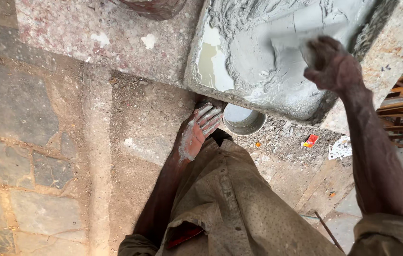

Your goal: The person applies a white cement-like substance onto rectangular boards using a trowel. They scoop material from a bucket, spread it evenly across the board surface, and repeat the process on multiple boards placed on the ground.

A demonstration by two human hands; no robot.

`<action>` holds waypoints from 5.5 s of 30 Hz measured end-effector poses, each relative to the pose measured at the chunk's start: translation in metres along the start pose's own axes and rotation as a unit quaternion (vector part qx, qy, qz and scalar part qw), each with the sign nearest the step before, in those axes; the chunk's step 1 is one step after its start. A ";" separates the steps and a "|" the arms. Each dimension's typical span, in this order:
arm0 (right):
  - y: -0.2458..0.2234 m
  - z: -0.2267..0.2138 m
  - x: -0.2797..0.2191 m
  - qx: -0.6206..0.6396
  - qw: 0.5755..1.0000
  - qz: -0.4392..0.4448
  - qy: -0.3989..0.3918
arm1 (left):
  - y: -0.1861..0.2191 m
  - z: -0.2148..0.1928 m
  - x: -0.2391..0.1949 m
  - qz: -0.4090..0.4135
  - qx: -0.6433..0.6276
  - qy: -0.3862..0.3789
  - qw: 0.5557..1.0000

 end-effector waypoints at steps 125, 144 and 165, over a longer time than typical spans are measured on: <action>-0.154 -0.019 -0.175 0.286 0.913 -0.154 0.248 | -0.056 0.193 0.180 0.078 -0.153 -0.032 0.985; -0.128 0.059 -0.213 0.943 0.065 -0.326 0.010 | -0.073 0.294 0.006 -0.299 -0.398 -0.542 0.677; -0.219 0.138 -0.385 0.927 0.292 -0.114 0.207 | -0.135 0.197 0.013 -0.327 0.428 -0.273 0.797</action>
Point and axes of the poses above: each hand's wrist, its own x-axis towards the middle knuckle, its own z-axis out of the palm, y = z × x, the point moved 4 cm from there along x, towards the middle knuckle
